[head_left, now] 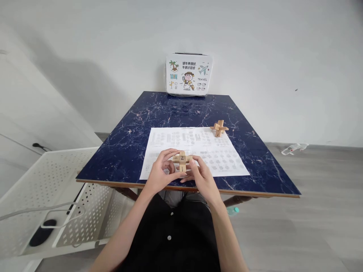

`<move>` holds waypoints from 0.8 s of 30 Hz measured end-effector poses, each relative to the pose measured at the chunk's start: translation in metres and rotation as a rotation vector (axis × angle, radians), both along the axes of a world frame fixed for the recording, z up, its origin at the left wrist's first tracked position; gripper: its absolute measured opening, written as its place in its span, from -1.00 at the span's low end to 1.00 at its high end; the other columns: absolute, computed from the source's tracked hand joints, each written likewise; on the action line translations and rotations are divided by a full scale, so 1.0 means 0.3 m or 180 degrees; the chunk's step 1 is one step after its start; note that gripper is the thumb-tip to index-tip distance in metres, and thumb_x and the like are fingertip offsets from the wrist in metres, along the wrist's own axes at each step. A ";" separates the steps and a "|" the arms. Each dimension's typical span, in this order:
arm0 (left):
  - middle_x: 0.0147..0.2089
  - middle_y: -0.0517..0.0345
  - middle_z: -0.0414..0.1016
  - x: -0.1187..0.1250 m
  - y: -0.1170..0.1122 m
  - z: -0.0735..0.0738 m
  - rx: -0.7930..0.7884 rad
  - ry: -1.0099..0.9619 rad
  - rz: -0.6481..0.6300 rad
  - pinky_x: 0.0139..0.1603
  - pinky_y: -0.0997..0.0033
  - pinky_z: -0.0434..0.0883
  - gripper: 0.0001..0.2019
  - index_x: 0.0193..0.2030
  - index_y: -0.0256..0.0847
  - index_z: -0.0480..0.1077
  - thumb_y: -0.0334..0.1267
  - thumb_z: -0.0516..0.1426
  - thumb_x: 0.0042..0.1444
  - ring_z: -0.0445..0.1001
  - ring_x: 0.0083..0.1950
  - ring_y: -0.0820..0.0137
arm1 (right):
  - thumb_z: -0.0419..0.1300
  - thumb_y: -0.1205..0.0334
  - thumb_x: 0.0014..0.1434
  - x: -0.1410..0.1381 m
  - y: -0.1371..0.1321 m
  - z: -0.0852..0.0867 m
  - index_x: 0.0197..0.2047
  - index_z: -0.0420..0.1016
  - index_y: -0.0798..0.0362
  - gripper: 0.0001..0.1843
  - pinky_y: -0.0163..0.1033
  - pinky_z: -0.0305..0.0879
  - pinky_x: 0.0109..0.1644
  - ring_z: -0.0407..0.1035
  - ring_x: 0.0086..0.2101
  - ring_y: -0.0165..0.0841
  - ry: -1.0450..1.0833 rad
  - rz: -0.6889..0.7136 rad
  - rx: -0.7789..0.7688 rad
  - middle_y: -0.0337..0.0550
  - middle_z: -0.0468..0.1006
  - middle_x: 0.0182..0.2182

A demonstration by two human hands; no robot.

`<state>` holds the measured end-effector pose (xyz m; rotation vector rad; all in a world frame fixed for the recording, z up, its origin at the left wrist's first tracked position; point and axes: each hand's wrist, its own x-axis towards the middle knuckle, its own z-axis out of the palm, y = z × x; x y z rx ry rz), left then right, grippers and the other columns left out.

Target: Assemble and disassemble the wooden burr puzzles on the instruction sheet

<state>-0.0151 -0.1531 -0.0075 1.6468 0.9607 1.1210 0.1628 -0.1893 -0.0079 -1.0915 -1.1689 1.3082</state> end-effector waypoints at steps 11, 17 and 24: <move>0.39 -0.14 0.40 -0.011 -0.005 0.026 -0.0345 0.0063 -0.0386 -0.27 0.40 0.47 -0.27 0.29 0.02 0.22 -0.15 0.45 0.05 0.44 -0.39 0.53 | 0.03 -0.32 0.38 0.017 0.014 -0.014 -0.50 0.31 -0.02 -0.39 -0.23 0.26 -0.33 0.32 -0.54 -0.34 -0.0599 -0.0216 0.0073 -0.25 0.42 -0.62; 0.43 -0.18 0.35 -0.023 -0.002 0.042 -0.0480 0.0173 -0.0488 -0.13 0.31 0.54 -0.25 0.34 0.03 0.20 -0.13 0.43 0.08 0.61 -0.08 0.28 | 0.03 -0.31 0.39 0.015 0.008 -0.005 -0.52 0.31 -0.01 -0.38 -0.24 0.22 -0.35 0.26 -0.57 -0.36 -0.0368 -0.0131 -0.0078 -0.27 0.37 -0.65; 0.41 -0.19 0.36 -0.021 0.006 0.038 -0.0316 -0.0077 -0.0399 -0.10 0.30 0.54 -0.25 0.39 0.01 0.14 -0.16 0.39 0.14 0.59 -0.11 0.34 | 0.09 -0.31 0.35 0.015 0.021 0.005 -0.50 0.39 0.01 -0.39 -0.22 0.21 -0.38 0.27 -0.56 -0.35 -0.0042 -0.0279 -0.0156 -0.25 0.39 -0.62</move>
